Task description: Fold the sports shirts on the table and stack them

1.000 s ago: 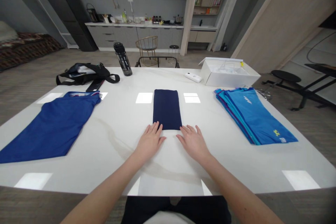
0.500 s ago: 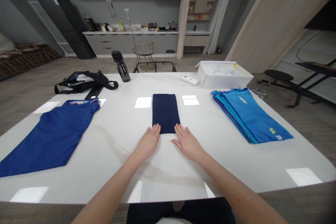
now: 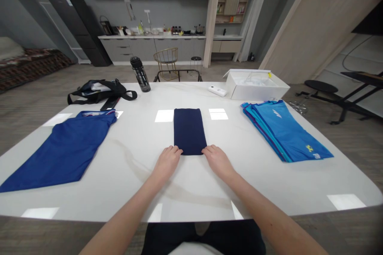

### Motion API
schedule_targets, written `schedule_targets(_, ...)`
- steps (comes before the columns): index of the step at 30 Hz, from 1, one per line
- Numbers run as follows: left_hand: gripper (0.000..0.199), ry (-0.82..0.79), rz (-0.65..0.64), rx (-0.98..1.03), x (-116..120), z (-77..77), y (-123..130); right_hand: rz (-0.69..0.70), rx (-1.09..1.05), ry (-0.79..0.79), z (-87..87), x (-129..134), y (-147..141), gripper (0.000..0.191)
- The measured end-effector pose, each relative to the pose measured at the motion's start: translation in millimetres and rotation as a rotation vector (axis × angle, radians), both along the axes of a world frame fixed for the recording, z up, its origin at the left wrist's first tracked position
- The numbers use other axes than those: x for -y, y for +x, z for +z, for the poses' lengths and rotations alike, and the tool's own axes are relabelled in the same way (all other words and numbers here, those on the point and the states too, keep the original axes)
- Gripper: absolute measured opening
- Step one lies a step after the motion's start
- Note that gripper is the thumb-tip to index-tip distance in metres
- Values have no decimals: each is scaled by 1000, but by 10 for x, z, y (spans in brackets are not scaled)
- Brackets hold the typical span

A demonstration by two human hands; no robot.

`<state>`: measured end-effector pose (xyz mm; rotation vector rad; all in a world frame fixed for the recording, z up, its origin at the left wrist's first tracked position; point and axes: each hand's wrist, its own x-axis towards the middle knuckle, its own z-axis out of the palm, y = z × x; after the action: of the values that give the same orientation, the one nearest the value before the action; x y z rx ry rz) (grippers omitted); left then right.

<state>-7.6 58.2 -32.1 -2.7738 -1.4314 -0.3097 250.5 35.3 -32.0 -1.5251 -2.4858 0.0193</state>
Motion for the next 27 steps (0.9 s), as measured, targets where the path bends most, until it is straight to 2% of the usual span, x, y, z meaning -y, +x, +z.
schedule_targets(6, 29, -142, -159, 72, 600, 192, -118, 148, -50, -126, 161, 580, 115, 25)
schedule_targets(9, 24, -229, -158, 222, 657, 246, -158, 111, -235, -242, 264, 659, 169, 19)
schedule_targets(12, 27, -217, 46, 369, 320, 216, -161, -111, -393, -244, 269, 314, 214, 23)
schedule_targets(14, 35, -185, 226, 368, -53, 172, -126, -259, -430, -210, 194, -102, 237, 30)
schedule_targets(17, 50, -172, 462, 288, -637, 110, -26, -390, -431, -226, 54, -778, 228, 51)
schedule_targets(20, 48, -260, 585, 316, -1100, 60, 76, -533, -427, -316, 4, -1286, 151, 59)
schedule_targets(22, 42, -384, 654, 455, -1323, 29, 119, -609, -419, -386, 20, -1497, 74, 58)
schedule_targets(24, 36, -481, 700, 592, -1484, 1, 143, -676, -424, -450, 38, -1629, -4, 49)
schedule_targets(27, 30, -548, 702, 709, -1613, -17, 174, -698, -608, -500, 30, -1715, -90, 32)
